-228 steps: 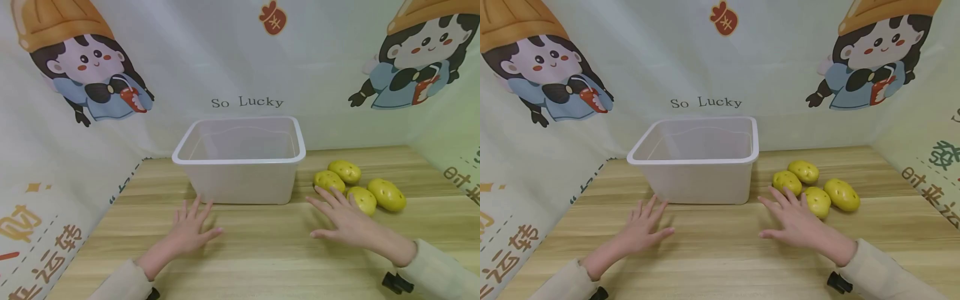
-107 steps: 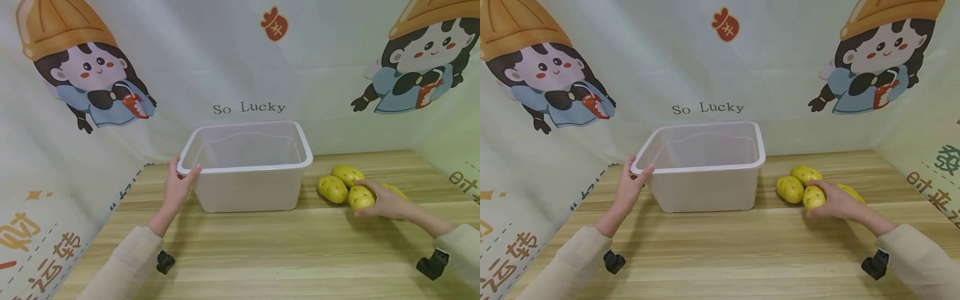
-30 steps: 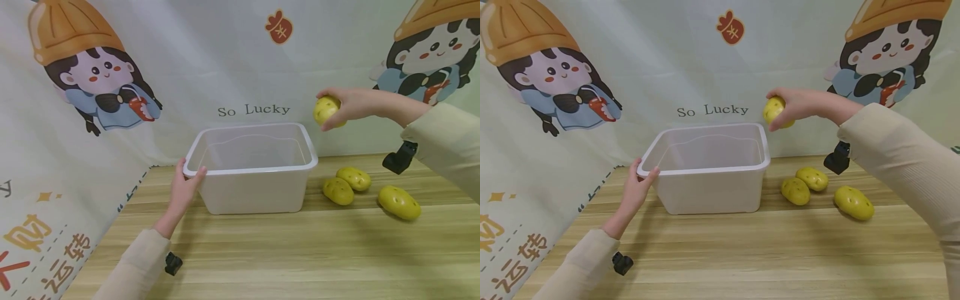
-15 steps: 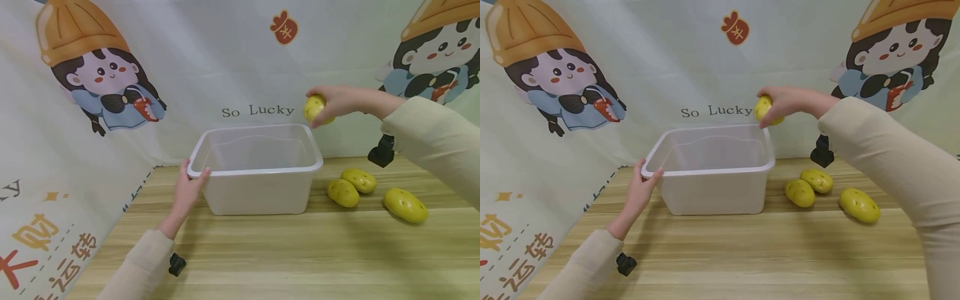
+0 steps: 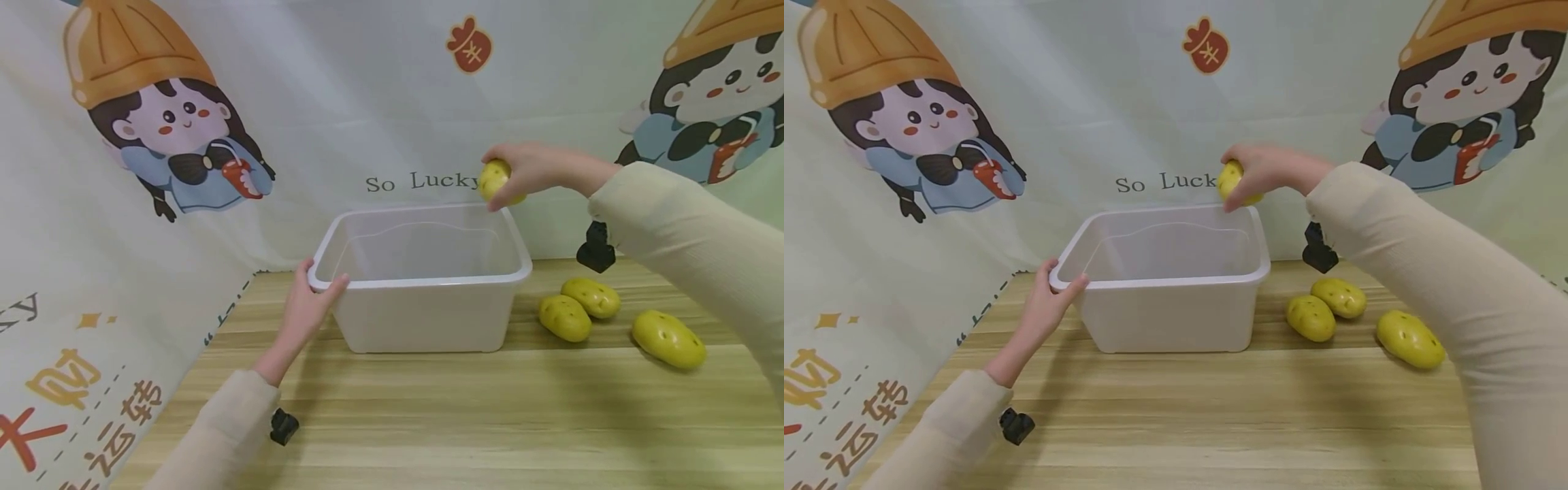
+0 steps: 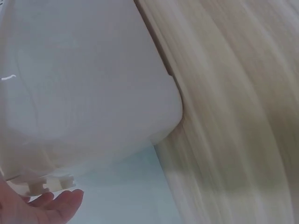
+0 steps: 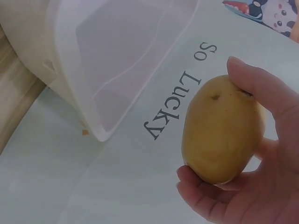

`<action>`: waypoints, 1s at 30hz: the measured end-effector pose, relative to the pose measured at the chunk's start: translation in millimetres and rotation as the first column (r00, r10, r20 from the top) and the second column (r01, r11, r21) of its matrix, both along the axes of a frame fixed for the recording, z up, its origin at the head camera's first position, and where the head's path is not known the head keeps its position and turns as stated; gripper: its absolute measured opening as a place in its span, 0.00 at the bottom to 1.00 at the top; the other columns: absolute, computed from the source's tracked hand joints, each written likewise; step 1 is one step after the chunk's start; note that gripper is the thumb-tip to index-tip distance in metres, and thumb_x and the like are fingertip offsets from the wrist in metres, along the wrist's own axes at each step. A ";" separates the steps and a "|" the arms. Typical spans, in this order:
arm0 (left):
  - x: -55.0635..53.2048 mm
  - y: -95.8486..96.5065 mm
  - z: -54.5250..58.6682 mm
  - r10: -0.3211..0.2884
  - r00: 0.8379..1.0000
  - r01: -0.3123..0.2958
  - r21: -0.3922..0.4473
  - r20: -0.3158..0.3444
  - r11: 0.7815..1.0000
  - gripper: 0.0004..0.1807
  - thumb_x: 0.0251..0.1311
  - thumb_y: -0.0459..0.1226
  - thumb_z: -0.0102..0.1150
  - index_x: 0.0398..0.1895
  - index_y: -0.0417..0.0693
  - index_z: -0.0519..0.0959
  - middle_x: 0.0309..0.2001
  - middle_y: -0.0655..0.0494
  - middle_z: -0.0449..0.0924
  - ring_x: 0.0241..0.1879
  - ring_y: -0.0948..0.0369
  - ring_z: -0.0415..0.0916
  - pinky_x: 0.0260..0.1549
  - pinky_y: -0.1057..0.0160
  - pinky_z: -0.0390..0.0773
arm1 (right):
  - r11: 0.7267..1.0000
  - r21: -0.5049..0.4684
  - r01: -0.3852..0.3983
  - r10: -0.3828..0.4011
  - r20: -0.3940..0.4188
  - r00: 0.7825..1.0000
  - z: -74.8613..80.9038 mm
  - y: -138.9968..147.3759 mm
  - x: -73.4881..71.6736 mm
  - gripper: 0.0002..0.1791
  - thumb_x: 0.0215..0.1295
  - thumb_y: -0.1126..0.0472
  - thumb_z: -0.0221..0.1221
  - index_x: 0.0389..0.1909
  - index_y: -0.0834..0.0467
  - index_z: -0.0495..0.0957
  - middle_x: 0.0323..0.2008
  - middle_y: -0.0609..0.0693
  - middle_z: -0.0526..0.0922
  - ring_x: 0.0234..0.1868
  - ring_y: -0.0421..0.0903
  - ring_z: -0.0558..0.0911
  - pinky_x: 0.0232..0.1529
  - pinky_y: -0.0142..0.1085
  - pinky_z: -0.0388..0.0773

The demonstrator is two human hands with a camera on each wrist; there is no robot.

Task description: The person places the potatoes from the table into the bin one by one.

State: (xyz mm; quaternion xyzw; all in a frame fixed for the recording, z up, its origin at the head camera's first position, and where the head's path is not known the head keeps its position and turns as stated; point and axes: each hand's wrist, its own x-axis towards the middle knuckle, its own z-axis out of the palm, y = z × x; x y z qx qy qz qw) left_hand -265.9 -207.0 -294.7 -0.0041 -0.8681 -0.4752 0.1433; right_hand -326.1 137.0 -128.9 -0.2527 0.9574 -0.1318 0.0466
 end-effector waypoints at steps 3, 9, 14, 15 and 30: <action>-2.5 1.7 3.7 0.008 1.000 -0.008 -0.016 0.008 1.000 0.44 0.56 0.50 0.57 0.67 0.36 0.49 0.61 0.37 0.60 0.57 0.47 0.63 0.55 0.49 0.65 | 1.000 0.004 -0.001 0.001 0.004 1.000 -1.9 -2.3 -0.6 0.44 0.53 0.51 0.61 0.66 0.62 0.52 0.55 0.61 0.66 0.49 0.55 0.66 0.45 0.46 0.68; -9.2 4.2 8.4 0.035 0.999 -0.032 -0.073 0.036 0.997 0.47 0.55 0.54 0.55 0.68 0.36 0.48 0.63 0.37 0.59 0.58 0.46 0.63 0.56 0.48 0.65 | 1.000 0.020 0.002 -0.002 0.002 1.000 -6.7 -5.7 -1.4 0.43 0.53 0.51 0.62 0.66 0.60 0.53 0.55 0.59 0.67 0.48 0.53 0.67 0.44 0.44 0.67; -13.2 5.4 8.6 0.066 0.997 -0.063 -0.111 0.030 0.992 0.45 0.55 0.54 0.56 0.67 0.36 0.52 0.61 0.37 0.62 0.56 0.46 0.64 0.54 0.48 0.67 | 1.000 0.027 0.009 -0.009 -0.002 1.000 -8.6 -11.9 -2.1 0.43 0.52 0.50 0.61 0.67 0.59 0.54 0.55 0.59 0.68 0.48 0.53 0.67 0.43 0.44 0.67; -13.7 5.4 8.4 0.069 0.997 -0.066 -0.113 0.027 0.991 0.45 0.55 0.54 0.56 0.67 0.36 0.52 0.60 0.37 0.62 0.56 0.46 0.64 0.54 0.48 0.67 | 1.000 0.028 0.008 -0.008 -0.003 1.000 -8.9 -13.6 -2.1 0.43 0.51 0.50 0.61 0.66 0.59 0.54 0.55 0.59 0.68 0.48 0.53 0.67 0.44 0.44 0.66; -14.0 8.1 7.4 0.062 0.997 -0.058 -0.087 0.045 0.994 0.46 0.55 0.53 0.56 0.68 0.36 0.50 0.61 0.37 0.60 0.56 0.45 0.64 0.54 0.47 0.67 | 1.000 0.011 -0.030 0.029 0.045 0.999 -21.2 -40.1 -16.1 0.44 0.51 0.52 0.61 0.67 0.59 0.54 0.55 0.57 0.68 0.49 0.52 0.67 0.48 0.43 0.65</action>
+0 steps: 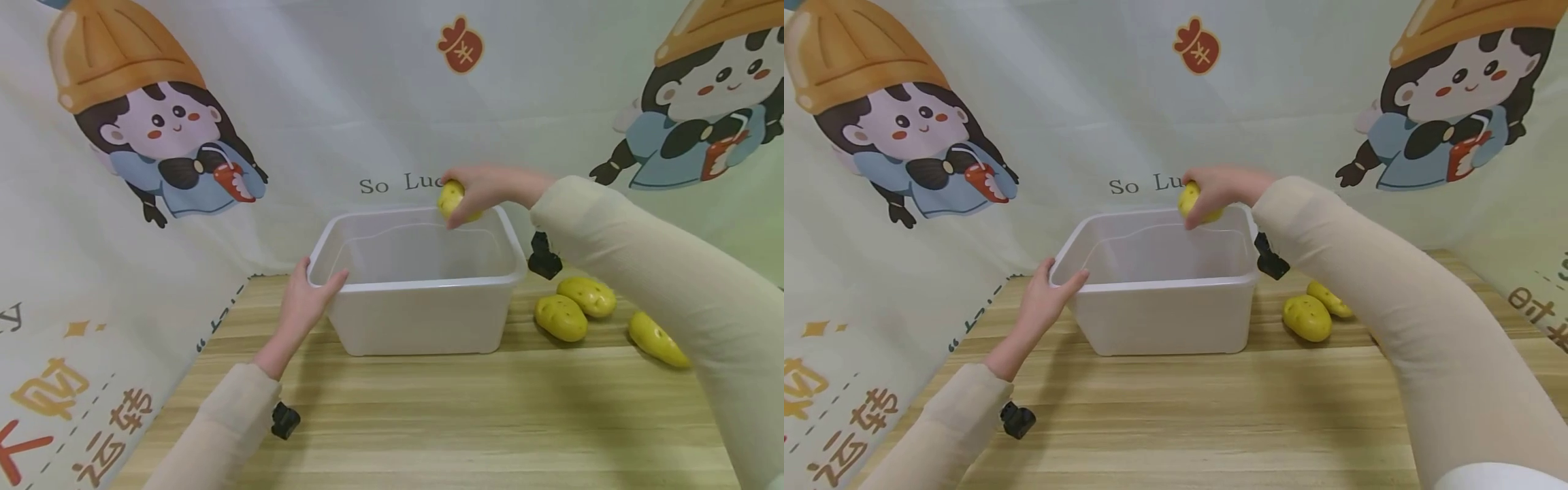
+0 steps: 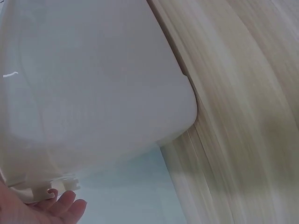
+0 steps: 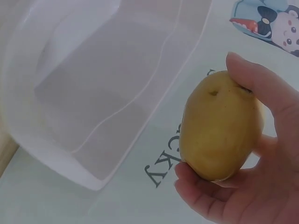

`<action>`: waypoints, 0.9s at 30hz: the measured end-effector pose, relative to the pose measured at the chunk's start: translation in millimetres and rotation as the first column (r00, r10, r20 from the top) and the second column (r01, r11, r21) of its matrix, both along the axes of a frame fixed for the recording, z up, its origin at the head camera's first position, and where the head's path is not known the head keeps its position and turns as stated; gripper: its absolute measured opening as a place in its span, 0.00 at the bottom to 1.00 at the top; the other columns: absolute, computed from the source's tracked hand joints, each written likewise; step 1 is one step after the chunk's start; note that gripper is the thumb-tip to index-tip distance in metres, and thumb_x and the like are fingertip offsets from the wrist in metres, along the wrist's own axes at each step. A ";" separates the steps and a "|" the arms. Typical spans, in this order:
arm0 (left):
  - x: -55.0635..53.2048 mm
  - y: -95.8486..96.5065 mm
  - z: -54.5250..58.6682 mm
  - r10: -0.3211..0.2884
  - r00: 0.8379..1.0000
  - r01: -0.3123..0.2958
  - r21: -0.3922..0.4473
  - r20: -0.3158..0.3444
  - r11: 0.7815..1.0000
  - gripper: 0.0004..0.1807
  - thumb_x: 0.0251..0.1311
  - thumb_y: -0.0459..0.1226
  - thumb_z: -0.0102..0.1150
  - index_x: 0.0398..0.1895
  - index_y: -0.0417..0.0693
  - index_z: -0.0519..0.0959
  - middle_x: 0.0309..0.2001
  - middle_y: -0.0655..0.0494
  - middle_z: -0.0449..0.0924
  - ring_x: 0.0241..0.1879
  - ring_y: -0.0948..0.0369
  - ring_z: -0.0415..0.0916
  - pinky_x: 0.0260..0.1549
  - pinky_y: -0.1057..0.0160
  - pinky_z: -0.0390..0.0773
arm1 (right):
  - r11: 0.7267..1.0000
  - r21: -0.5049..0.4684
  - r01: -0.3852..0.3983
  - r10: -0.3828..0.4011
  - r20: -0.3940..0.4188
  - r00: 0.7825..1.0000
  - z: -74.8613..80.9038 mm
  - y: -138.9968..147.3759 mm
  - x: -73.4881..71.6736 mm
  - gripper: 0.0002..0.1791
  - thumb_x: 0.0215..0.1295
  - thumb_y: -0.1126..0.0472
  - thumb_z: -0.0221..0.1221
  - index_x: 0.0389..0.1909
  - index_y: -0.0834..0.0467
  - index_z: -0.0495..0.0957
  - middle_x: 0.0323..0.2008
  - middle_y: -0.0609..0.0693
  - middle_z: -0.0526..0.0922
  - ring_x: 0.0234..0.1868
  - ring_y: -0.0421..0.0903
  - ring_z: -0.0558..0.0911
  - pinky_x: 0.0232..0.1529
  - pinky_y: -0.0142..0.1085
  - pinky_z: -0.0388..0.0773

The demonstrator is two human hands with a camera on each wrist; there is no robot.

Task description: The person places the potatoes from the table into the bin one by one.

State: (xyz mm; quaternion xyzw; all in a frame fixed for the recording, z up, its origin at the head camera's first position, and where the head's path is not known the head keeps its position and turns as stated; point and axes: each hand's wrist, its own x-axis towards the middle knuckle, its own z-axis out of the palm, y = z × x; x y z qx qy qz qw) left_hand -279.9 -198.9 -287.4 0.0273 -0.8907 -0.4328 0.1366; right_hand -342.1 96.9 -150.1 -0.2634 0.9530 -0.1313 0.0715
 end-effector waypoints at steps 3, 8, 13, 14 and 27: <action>0.3 -0.8 -0.6 0.001 1.000 -0.001 0.008 0.000 1.000 0.46 0.55 0.53 0.56 0.68 0.37 0.50 0.61 0.37 0.61 0.56 0.45 0.64 0.54 0.47 0.68 | 1.000 0.018 -0.008 0.008 -0.002 1.000 -4.1 -7.0 -3.3 0.44 0.50 0.51 0.62 0.67 0.58 0.54 0.55 0.57 0.68 0.48 0.52 0.67 0.47 0.43 0.65; 0.9 -0.5 -1.5 0.006 1.000 -0.006 0.021 -0.006 1.000 0.45 0.55 0.52 0.57 0.68 0.37 0.50 0.61 0.37 0.62 0.55 0.45 0.65 0.53 0.47 0.69 | 0.999 0.041 -0.003 0.002 0.012 1.000 -10.2 -18.4 -7.0 0.44 0.51 0.49 0.61 0.68 0.55 0.53 0.54 0.56 0.68 0.48 0.52 0.66 0.46 0.42 0.65; 1.5 0.6 -2.0 0.002 1.000 -0.001 0.038 -0.026 0.999 0.44 0.55 0.52 0.57 0.68 0.37 0.51 0.59 0.37 0.63 0.53 0.45 0.66 0.51 0.48 0.71 | 0.999 0.038 -0.003 0.002 0.033 0.999 -17.9 -27.7 -8.9 0.44 0.51 0.49 0.62 0.68 0.53 0.53 0.55 0.55 0.68 0.48 0.50 0.66 0.45 0.41 0.66; 1.6 0.8 -1.8 0.001 1.000 0.000 0.040 -0.030 0.999 0.44 0.55 0.51 0.57 0.68 0.37 0.52 0.59 0.37 0.64 0.53 0.46 0.66 0.51 0.48 0.71 | 0.999 0.035 -0.004 0.003 0.035 0.999 -19.4 -29.4 -9.0 0.44 0.50 0.49 0.62 0.68 0.53 0.53 0.54 0.55 0.68 0.48 0.50 0.66 0.45 0.41 0.66; 2.2 0.3 -2.6 -0.006 0.999 0.008 0.056 -0.042 0.998 0.44 0.55 0.51 0.58 0.67 0.36 0.52 0.59 0.37 0.64 0.54 0.45 0.66 0.51 0.48 0.71 | 0.999 0.004 -0.035 0.035 0.058 0.998 -29.0 -43.2 -12.7 0.44 0.51 0.50 0.63 0.67 0.56 0.55 0.56 0.54 0.68 0.49 0.50 0.67 0.49 0.42 0.67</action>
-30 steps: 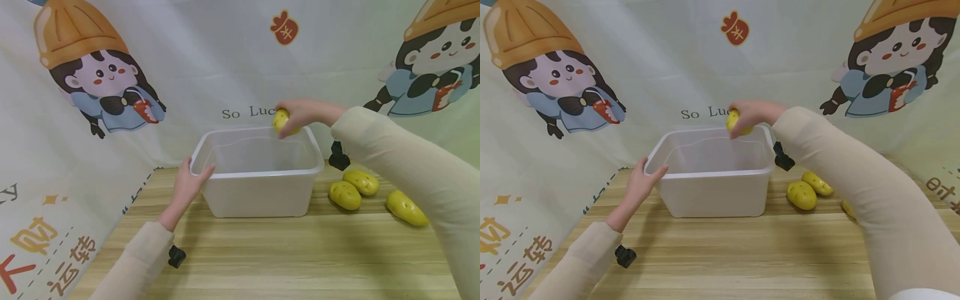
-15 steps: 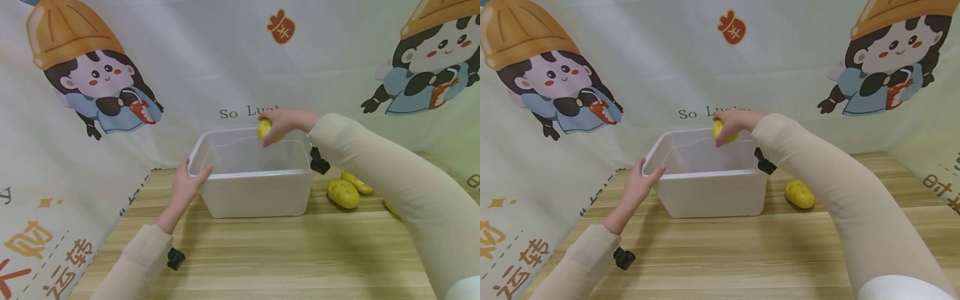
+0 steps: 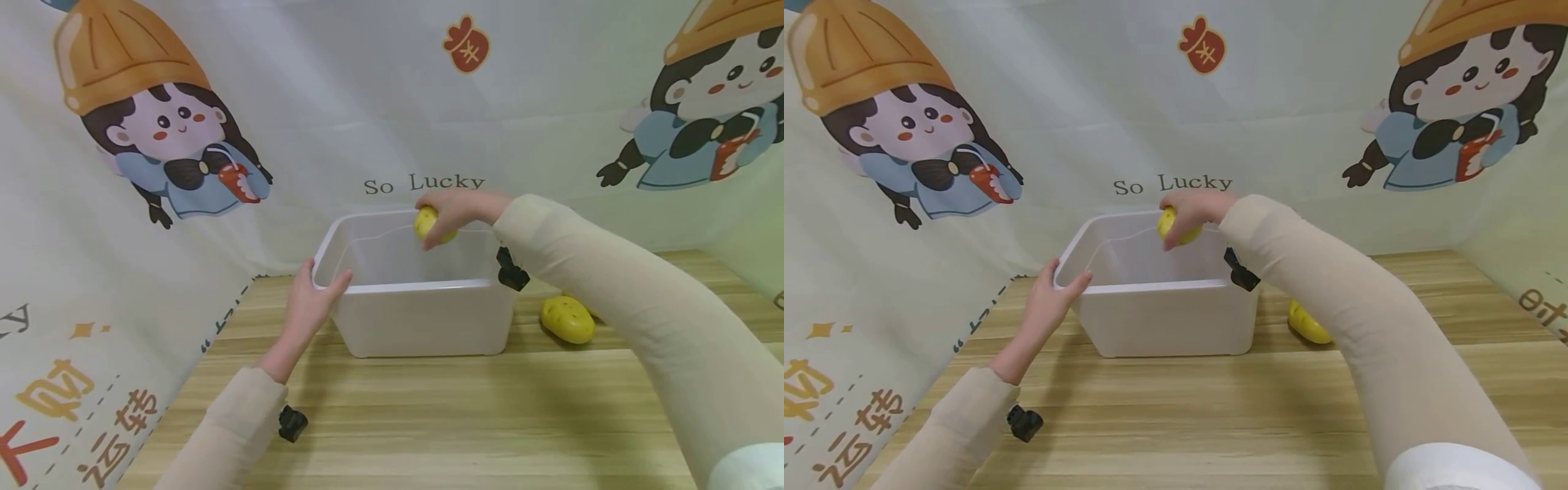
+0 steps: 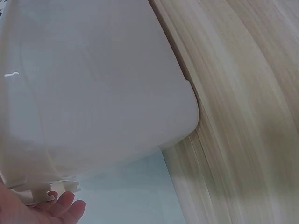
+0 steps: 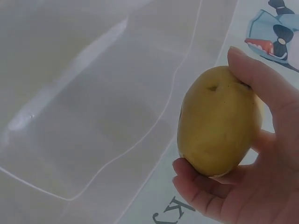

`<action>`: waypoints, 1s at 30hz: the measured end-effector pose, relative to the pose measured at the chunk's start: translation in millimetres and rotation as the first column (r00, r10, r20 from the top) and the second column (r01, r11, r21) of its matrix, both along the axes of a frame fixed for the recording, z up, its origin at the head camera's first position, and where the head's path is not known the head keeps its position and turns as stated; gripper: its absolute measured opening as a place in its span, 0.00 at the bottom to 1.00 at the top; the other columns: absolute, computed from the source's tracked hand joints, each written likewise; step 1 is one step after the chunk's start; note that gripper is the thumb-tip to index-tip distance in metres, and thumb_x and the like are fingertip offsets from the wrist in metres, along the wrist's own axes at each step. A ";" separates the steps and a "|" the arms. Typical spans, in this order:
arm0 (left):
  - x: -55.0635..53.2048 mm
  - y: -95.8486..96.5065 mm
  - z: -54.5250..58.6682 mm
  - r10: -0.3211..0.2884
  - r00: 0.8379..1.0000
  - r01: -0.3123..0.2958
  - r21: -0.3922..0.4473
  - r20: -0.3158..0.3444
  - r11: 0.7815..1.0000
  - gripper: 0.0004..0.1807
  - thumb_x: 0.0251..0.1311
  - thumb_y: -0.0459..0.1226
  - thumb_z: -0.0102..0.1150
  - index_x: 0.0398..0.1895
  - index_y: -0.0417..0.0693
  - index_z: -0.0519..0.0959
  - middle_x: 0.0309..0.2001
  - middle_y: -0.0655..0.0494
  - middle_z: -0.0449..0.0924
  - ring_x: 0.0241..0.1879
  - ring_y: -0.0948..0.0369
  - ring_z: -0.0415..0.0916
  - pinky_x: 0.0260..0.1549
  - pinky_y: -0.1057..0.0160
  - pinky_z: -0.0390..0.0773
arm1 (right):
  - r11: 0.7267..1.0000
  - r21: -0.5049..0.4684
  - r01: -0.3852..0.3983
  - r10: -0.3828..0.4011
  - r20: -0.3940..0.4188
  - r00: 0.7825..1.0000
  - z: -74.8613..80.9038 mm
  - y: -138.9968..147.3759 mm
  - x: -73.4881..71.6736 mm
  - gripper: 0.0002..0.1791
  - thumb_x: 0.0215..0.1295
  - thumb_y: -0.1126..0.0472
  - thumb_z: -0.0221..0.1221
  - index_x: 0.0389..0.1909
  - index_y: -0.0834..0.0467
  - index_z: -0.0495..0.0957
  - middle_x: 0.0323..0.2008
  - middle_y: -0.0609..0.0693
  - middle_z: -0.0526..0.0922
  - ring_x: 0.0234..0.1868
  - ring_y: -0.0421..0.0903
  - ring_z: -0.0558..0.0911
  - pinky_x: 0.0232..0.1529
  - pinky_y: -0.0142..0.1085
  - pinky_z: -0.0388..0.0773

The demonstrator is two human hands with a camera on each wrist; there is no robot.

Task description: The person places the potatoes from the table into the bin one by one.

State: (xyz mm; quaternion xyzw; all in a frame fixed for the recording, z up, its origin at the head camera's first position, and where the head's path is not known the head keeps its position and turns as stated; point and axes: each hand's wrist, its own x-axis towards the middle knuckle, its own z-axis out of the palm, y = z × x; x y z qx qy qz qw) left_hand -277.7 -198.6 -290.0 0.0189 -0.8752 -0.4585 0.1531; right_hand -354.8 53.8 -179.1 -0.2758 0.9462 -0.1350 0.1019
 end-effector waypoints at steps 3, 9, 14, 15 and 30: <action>0.1 0.2 -0.2 -0.001 1.000 0.001 -0.002 0.003 1.000 0.44 0.55 0.51 0.58 0.67 0.36 0.51 0.59 0.37 0.63 0.54 0.45 0.66 0.52 0.48 0.71 | 1.000 0.017 0.005 -0.005 0.013 1.000 -2.7 -1.9 -0.8 0.44 0.51 0.49 0.62 0.68 0.55 0.54 0.56 0.54 0.68 0.50 0.50 0.67 0.50 0.43 0.67; -0.3 0.3 0.5 0.006 1.000 -0.006 0.001 0.006 1.000 0.45 0.55 0.50 0.58 0.67 0.35 0.51 0.59 0.36 0.63 0.55 0.45 0.65 0.53 0.47 0.69 | 0.997 0.075 0.027 -0.029 0.030 0.999 -7.8 -6.3 0.0 0.43 0.51 0.46 0.62 0.68 0.51 0.55 0.57 0.53 0.68 0.50 0.50 0.68 0.51 0.45 0.68; -0.2 0.4 1.0 0.005 1.000 -0.005 0.001 -0.004 1.000 0.44 0.55 0.50 0.58 0.67 0.35 0.52 0.59 0.37 0.64 0.54 0.45 0.66 0.52 0.48 0.70 | 0.995 0.102 0.013 -0.020 0.066 0.998 -9.7 -8.7 -0.2 0.43 0.52 0.46 0.61 0.68 0.50 0.54 0.58 0.53 0.67 0.51 0.50 0.69 0.50 0.46 0.71; 0.0 0.5 1.3 0.003 1.000 -0.003 0.002 -0.007 1.000 0.44 0.55 0.50 0.58 0.67 0.35 0.52 0.59 0.37 0.64 0.54 0.45 0.66 0.52 0.48 0.70 | 0.994 0.108 0.008 -0.015 0.068 0.998 -9.9 -9.1 -0.5 0.44 0.52 0.46 0.61 0.69 0.50 0.54 0.59 0.53 0.66 0.52 0.50 0.69 0.50 0.47 0.71; 0.7 0.9 0.0 0.014 1.000 -0.014 -0.019 -0.004 1.000 0.45 0.54 0.52 0.58 0.67 0.35 0.52 0.59 0.36 0.63 0.55 0.45 0.65 0.52 0.47 0.69 | 0.991 0.136 0.001 -0.017 0.117 0.993 -14.0 -17.8 -1.6 0.45 0.52 0.46 0.61 0.70 0.47 0.52 0.63 0.53 0.62 0.56 0.51 0.66 0.55 0.50 0.68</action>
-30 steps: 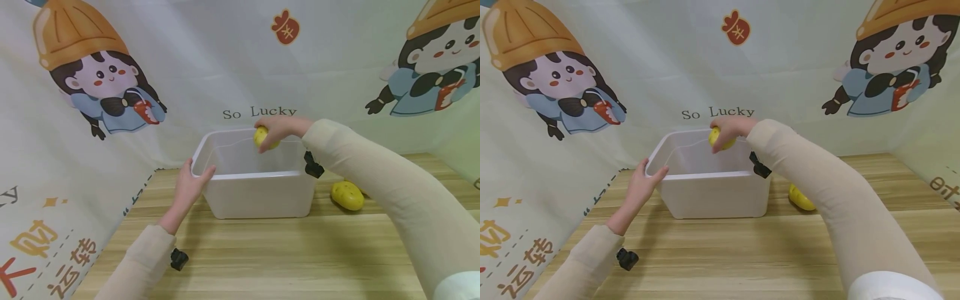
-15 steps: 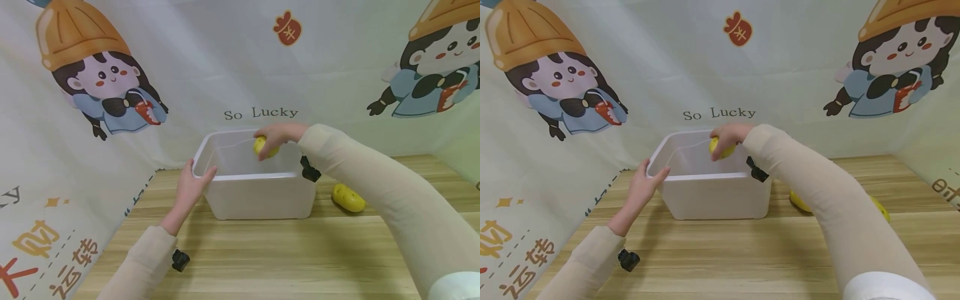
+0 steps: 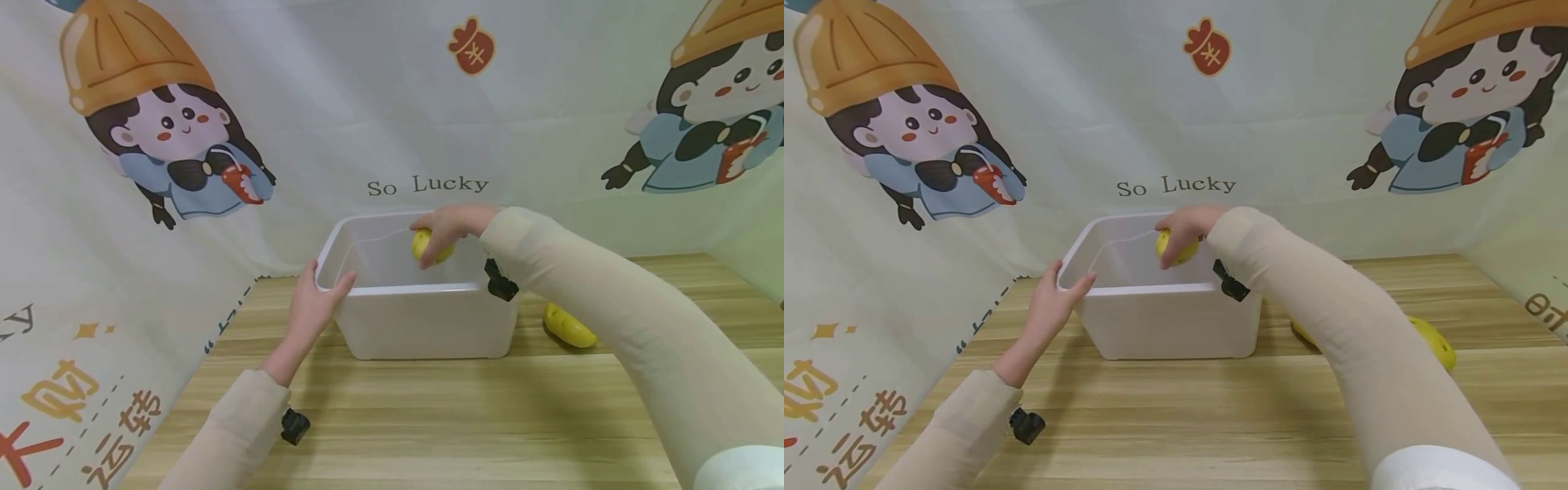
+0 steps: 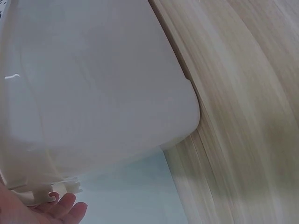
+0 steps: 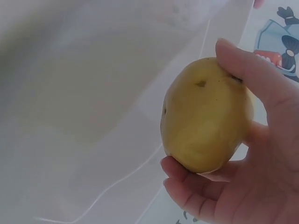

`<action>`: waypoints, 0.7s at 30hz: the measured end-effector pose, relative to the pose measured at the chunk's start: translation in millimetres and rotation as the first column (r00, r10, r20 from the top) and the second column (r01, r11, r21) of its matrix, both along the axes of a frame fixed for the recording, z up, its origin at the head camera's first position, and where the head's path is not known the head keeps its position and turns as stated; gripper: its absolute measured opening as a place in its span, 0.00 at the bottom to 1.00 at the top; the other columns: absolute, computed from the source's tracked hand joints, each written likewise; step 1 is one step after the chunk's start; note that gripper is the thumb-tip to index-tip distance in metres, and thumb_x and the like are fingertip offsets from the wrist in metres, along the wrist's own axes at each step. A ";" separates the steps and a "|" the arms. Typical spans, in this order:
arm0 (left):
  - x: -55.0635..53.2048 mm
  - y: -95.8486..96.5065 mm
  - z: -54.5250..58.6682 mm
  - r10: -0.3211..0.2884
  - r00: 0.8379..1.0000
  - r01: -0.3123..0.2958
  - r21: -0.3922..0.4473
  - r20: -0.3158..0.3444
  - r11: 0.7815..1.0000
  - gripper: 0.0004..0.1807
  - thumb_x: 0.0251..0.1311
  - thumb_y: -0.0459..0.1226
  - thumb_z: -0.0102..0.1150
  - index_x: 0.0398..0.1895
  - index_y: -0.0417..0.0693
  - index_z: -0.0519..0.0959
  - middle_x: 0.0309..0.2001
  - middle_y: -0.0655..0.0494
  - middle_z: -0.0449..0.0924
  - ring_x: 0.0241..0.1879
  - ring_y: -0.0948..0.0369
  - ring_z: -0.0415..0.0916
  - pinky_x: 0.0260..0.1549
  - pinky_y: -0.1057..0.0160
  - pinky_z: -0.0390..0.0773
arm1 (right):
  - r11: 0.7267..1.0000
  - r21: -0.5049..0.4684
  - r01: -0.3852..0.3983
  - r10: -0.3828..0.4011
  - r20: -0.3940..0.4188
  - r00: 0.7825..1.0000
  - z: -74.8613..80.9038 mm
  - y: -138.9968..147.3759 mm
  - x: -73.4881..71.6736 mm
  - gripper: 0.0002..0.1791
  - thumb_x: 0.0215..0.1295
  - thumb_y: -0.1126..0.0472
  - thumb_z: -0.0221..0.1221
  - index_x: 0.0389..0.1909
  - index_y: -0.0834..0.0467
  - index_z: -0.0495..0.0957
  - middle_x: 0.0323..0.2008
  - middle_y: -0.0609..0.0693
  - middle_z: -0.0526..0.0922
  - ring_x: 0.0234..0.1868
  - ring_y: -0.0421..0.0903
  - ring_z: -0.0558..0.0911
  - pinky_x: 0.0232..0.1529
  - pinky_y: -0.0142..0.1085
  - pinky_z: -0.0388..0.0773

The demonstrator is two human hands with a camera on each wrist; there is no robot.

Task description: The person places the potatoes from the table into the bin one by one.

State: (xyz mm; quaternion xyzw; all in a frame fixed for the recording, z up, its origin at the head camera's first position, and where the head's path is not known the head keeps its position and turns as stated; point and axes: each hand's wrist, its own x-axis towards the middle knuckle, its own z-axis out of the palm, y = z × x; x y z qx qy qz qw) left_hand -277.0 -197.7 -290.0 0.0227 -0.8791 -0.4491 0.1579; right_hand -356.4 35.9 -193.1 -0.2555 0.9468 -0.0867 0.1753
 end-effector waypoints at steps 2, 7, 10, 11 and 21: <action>0.4 -0.5 0.3 0.000 1.000 0.000 -0.003 -0.001 1.000 0.45 0.55 0.52 0.58 0.68 0.36 0.51 0.60 0.36 0.62 0.55 0.45 0.65 0.52 0.47 0.69 | 1.000 -0.001 -0.010 0.010 0.003 1.000 0.7 -2.6 -0.1 0.44 0.54 0.46 0.60 0.70 0.48 0.51 0.66 0.53 0.59 0.60 0.52 0.64 0.58 0.51 0.65; 0.5 -0.8 0.4 -0.005 1.000 0.005 -0.001 0.000 1.000 0.45 0.55 0.52 0.57 0.68 0.36 0.51 0.60 0.36 0.62 0.55 0.45 0.65 0.53 0.47 0.69 | 0.999 -0.006 -0.042 0.041 -0.070 0.997 6.4 -5.3 -2.2 0.41 0.57 0.50 0.58 0.70 0.54 0.52 0.69 0.57 0.54 0.68 0.55 0.54 0.65 0.51 0.54; 0.0 0.8 0.1 -0.007 1.000 0.007 0.005 0.000 1.000 0.45 0.55 0.52 0.58 0.68 0.36 0.51 0.60 0.36 0.63 0.55 0.45 0.65 0.52 0.48 0.70 | 0.999 0.006 -0.038 0.038 -0.095 0.995 11.6 -2.2 -1.5 0.41 0.57 0.49 0.58 0.70 0.54 0.52 0.69 0.56 0.53 0.69 0.55 0.53 0.66 0.50 0.53; 0.2 1.2 0.3 -0.006 1.000 0.006 0.004 0.002 1.000 0.45 0.55 0.52 0.58 0.68 0.36 0.51 0.60 0.36 0.63 0.55 0.45 0.65 0.52 0.48 0.70 | 0.999 0.009 -0.037 0.038 -0.095 0.995 13.5 -0.9 -0.8 0.41 0.58 0.49 0.58 0.70 0.54 0.52 0.69 0.56 0.53 0.69 0.55 0.53 0.66 0.50 0.53; -0.2 2.2 0.6 -0.014 1.000 0.014 0.023 0.007 1.000 0.44 0.55 0.50 0.58 0.67 0.35 0.51 0.59 0.37 0.63 0.54 0.45 0.66 0.51 0.48 0.71 | 0.999 -0.005 -0.040 0.039 -0.090 0.995 21.3 20.9 5.4 0.41 0.59 0.48 0.56 0.70 0.55 0.51 0.70 0.55 0.50 0.70 0.55 0.50 0.67 0.51 0.49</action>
